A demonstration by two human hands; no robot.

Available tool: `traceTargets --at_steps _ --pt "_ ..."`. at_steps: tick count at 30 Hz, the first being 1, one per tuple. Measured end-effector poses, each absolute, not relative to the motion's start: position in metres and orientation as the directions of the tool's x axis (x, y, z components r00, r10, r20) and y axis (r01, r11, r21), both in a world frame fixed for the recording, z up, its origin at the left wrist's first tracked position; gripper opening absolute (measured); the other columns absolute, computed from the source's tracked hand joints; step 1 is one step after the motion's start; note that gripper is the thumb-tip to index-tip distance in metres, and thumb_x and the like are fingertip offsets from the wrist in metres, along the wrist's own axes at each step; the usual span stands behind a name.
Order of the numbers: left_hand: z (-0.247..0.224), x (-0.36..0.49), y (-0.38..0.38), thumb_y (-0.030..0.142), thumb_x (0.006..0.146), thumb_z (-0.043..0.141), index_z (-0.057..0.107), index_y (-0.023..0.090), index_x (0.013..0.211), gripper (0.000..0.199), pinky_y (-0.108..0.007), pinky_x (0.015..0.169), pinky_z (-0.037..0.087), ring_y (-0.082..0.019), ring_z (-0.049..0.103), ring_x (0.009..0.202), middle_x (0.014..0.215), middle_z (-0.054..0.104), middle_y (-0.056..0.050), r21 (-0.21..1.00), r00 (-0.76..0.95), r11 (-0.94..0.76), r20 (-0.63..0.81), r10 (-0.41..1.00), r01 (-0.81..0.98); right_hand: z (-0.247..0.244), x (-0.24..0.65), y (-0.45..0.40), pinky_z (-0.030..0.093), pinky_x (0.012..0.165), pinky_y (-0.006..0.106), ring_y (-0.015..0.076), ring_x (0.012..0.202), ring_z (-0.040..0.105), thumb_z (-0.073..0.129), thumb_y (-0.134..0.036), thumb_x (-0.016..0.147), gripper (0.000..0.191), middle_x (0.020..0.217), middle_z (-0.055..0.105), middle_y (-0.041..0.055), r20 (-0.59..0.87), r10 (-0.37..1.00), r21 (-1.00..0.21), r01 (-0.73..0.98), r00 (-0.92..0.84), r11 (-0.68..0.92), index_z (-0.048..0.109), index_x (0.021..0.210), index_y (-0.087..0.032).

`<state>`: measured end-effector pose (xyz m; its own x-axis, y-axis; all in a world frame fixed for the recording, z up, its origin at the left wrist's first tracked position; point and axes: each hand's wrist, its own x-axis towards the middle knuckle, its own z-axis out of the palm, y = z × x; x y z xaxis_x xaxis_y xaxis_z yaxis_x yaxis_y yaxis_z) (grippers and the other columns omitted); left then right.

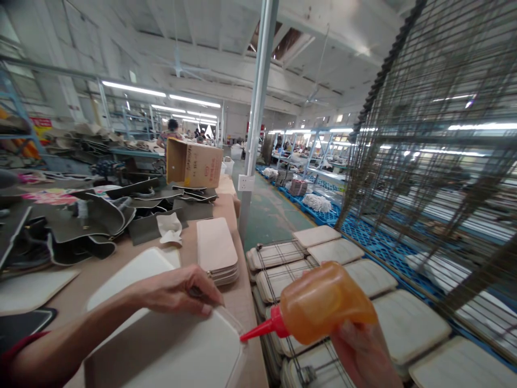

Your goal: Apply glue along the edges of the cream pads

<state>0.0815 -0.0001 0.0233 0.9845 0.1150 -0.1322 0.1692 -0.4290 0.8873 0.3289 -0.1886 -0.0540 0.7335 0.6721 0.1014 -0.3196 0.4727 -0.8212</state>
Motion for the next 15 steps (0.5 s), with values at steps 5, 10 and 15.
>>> traceTargets --at_steps 5,10,15 --pt "0.021 0.078 -0.001 0.040 0.077 0.059 0.060 0.012 0.067 0.030 -0.020 0.047 0.022 -0.007 0.031 0.055 0.058 0.037 0.004 0.899 0.983 -0.402 -0.137 0.121 0.175 -0.048 0.323 -0.192 0.042 0.091 0.031 0.0226 0.112 0.052 0.083 -0.032 0.048 0.039 0.093 0.068 0.0083 0.117 0.705 -0.820 -0.333 0.699 0.466 0.068 0.084 -0.024" --pt "0.022 0.075 -0.001 0.042 0.077 0.060 0.061 0.011 0.066 0.033 -0.020 0.047 0.019 -0.007 0.029 0.054 0.055 0.034 0.004 0.915 0.979 -0.358 -0.145 0.145 0.188 -0.060 0.327 -0.195 0.045 0.089 0.035 0.0244 0.110 0.054 0.080 -0.030 0.054 0.042 0.107 0.065 0.0075 0.098 0.655 -0.842 -0.289 0.749 0.456 0.067 0.094 -0.025" --pt "0.019 0.073 0.001 0.047 0.075 0.061 0.062 0.011 0.069 0.037 -0.020 0.048 0.020 -0.007 0.031 0.055 0.057 0.038 0.004 0.915 0.969 -0.346 -0.149 0.196 0.210 -0.081 0.338 -0.199 0.047 0.088 0.039 0.0259 0.106 0.056 0.079 -0.026 0.054 0.040 0.108 0.065 0.0067 0.058 0.615 -0.848 -0.286 0.786 0.446 0.067 0.092 -0.028"
